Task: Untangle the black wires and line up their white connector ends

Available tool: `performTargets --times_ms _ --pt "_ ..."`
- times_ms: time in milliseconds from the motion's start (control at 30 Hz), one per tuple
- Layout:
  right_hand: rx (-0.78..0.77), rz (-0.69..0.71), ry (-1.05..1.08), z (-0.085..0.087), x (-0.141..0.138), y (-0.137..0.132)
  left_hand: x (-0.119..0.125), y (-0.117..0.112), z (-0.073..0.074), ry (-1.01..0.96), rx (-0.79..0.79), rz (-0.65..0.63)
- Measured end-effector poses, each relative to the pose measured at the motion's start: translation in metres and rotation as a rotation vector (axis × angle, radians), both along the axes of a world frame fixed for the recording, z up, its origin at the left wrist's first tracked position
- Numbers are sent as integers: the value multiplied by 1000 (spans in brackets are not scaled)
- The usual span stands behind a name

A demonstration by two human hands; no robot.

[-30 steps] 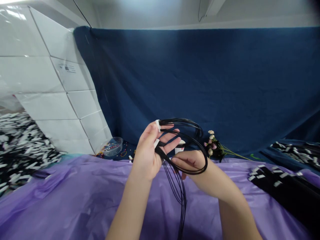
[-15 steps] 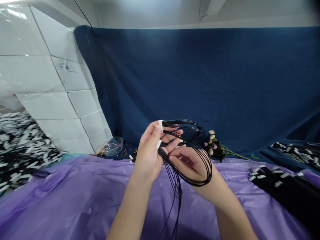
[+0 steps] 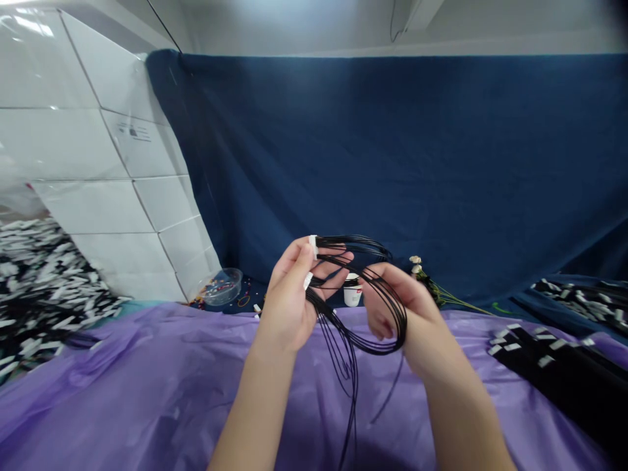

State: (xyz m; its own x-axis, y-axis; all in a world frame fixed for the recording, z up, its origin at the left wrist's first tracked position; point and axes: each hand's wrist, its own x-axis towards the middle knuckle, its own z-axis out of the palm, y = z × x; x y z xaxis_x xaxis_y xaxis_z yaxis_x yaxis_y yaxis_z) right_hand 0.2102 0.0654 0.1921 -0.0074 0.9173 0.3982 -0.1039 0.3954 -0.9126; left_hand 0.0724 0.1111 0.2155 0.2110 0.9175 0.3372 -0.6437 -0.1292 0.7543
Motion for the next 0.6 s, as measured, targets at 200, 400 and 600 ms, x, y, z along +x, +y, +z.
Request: performTargets --times_ms 200,400,600 --pt "-83 -21 421 16 32 -6 -5 3 3 -3 -27 -24" --pt "148 -66 553 11 39 -3 -5 1 3 -8 -42 -59" --pt "193 -241 601 11 28 1 -3 0 4 -10 -101 -56"
